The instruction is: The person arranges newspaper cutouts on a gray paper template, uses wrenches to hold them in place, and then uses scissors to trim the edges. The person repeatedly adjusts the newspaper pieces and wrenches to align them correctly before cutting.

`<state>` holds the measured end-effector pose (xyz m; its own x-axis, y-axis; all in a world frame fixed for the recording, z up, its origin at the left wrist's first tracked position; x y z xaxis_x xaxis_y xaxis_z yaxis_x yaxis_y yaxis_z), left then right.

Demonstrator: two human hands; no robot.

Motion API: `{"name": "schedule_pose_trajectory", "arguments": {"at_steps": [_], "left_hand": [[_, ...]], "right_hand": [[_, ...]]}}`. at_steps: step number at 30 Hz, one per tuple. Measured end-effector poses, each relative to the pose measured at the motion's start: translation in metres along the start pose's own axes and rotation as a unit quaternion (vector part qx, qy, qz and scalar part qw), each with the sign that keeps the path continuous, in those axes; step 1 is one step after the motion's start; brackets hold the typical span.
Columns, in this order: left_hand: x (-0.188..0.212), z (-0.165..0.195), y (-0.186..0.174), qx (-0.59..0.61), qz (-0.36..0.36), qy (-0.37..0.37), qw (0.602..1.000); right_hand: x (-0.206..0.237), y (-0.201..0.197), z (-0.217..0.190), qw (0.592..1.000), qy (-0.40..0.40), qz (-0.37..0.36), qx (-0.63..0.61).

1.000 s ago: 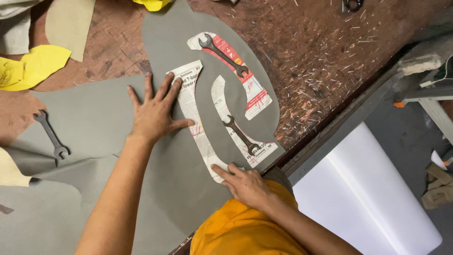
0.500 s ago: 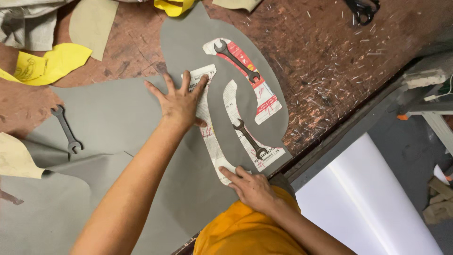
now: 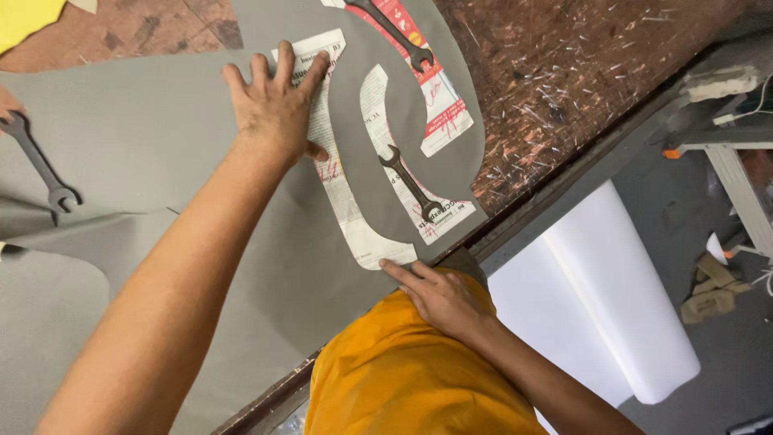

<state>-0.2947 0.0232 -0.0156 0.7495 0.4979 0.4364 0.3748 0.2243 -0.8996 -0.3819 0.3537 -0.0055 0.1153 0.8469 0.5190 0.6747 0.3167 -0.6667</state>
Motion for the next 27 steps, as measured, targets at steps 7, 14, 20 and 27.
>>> {"name": "schedule_pose_trajectory", "arguments": {"at_steps": [7,14,20,27], "left_hand": [[-0.001,-0.001,0.0,-0.006,-0.003,0.005,1.0],[0.01,0.001,-0.005,0.015,0.03,0.01,0.999],[0.019,0.001,-0.012,0.04,0.037,0.003,0.999],[0.015,0.004,-0.024,0.04,0.004,-0.001,0.999]], "right_hand": [[0.001,-0.002,0.003,0.999,0.007,-0.013,-0.036],[0.001,-0.012,0.003,0.997,0.015,0.015,-0.07],[-0.007,-0.012,0.005,0.998,-0.001,0.04,-0.055],[-0.01,-0.013,0.011,0.997,-0.017,0.037,-0.073]]}}
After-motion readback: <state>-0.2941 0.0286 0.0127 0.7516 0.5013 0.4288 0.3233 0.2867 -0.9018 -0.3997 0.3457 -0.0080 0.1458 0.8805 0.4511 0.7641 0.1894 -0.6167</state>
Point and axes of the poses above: each hand's wrist, its own x-axis away from the middle knuckle, its own y-axis out of the palm, z = x × y, the point moved 3 cm from there along -x, towards the middle knuckle, and after that the axes turned 13 degrees about y, right-handed, at the moved point
